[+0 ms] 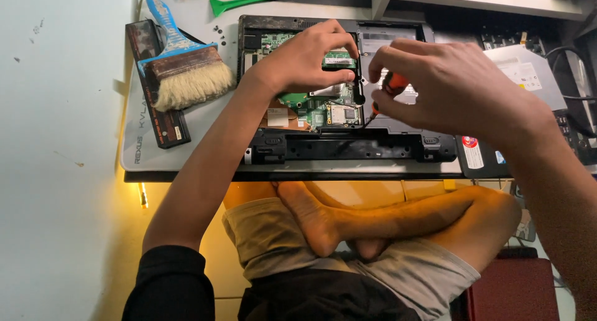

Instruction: Disassembling a laptop to remove the screen assembly, including unscrewing hinges and disconnecting cables.

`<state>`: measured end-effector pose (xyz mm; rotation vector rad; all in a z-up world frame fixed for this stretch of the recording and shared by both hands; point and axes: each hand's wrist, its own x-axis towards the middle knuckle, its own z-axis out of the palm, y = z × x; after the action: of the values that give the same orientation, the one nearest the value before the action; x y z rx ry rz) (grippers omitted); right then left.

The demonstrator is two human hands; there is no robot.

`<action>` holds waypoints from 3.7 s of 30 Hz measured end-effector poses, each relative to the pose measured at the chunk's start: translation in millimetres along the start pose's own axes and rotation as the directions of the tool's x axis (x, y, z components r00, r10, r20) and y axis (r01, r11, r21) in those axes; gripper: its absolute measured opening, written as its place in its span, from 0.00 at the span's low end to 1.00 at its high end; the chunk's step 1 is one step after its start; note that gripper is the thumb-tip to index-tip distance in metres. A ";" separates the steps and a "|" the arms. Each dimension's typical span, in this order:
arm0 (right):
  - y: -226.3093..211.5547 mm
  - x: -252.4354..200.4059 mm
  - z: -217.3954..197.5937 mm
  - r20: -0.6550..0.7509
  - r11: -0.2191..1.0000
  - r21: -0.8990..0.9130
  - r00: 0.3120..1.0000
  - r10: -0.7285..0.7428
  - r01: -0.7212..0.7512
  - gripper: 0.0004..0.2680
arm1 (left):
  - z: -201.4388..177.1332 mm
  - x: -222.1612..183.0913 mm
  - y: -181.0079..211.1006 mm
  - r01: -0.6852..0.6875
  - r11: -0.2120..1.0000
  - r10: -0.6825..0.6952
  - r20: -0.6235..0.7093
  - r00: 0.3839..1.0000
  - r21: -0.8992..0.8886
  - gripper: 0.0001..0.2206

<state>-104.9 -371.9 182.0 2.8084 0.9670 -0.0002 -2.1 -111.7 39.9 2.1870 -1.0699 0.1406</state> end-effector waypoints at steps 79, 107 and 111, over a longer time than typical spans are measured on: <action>-9.9 10.2 4.2 -0.122 0.998 0.068 0.993 -0.003 0.011 0.15 | 34.5 -22.5 64.4 -0.045 0.951 0.067 0.060 0.996 -0.306 0.20; 12.1 -9.3 25.7 -0.007 0.976 0.213 0.999 -0.035 0.036 0.11 | 51.6 -10.5 60.4 0.246 0.967 -0.230 0.177 0.957 -0.072 0.37; 13.6 -4.8 0.3 0.045 0.946 0.294 0.987 -0.155 0.135 0.11 | 80.1 -21.0 27.9 0.167 0.977 -0.157 0.081 0.984 -0.134 0.35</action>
<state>-100.4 -385.4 184.1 2.9637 1.2474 -0.2775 -51.6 -159.8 -13.6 2.1533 -0.9058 -0.0828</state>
